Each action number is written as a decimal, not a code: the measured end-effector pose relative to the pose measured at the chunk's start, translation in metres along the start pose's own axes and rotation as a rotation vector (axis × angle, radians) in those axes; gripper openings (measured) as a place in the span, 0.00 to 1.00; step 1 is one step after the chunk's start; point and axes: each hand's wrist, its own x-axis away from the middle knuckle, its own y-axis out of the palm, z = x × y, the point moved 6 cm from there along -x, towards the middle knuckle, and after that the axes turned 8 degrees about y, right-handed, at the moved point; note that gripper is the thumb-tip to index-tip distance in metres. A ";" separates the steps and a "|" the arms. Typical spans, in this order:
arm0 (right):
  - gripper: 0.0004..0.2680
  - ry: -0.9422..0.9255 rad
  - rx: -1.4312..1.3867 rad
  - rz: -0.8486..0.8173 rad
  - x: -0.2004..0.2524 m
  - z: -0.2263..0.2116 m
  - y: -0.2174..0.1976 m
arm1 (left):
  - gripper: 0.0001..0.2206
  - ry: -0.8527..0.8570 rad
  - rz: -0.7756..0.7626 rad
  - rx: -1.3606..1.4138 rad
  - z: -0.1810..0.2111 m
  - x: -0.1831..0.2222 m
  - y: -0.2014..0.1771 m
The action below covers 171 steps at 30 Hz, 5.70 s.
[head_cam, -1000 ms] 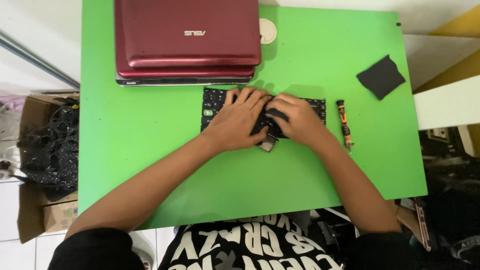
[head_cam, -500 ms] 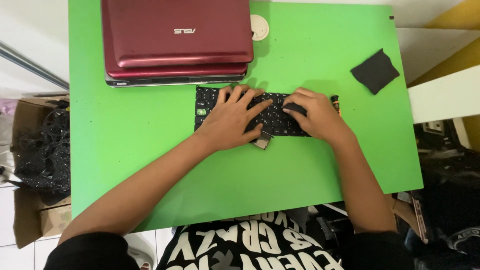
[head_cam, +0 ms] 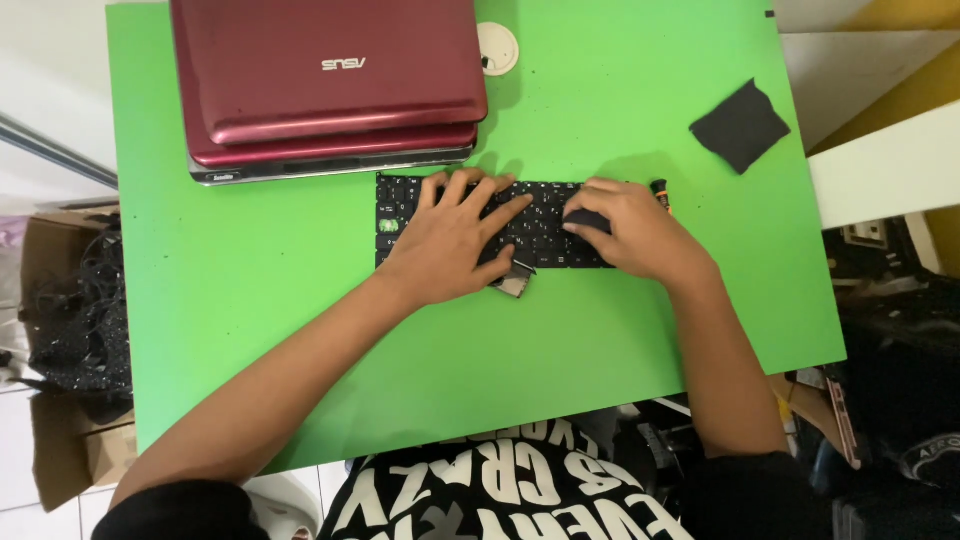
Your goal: Repairing laptop components by disassembling the chassis and handling the keyboard.
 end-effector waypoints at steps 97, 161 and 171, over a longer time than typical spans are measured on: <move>0.23 -0.181 0.290 0.260 -0.016 -0.036 0.054 | 0.21 -0.127 0.462 -0.282 -0.100 -0.029 -0.136; 0.13 0.053 -0.383 0.599 0.052 0.025 -0.029 | 0.27 -0.212 -0.419 0.328 -0.014 -0.031 -0.045; 0.08 0.569 0.027 0.442 0.070 0.121 0.006 | 0.21 -0.156 -0.314 0.111 -0.016 -0.024 -0.044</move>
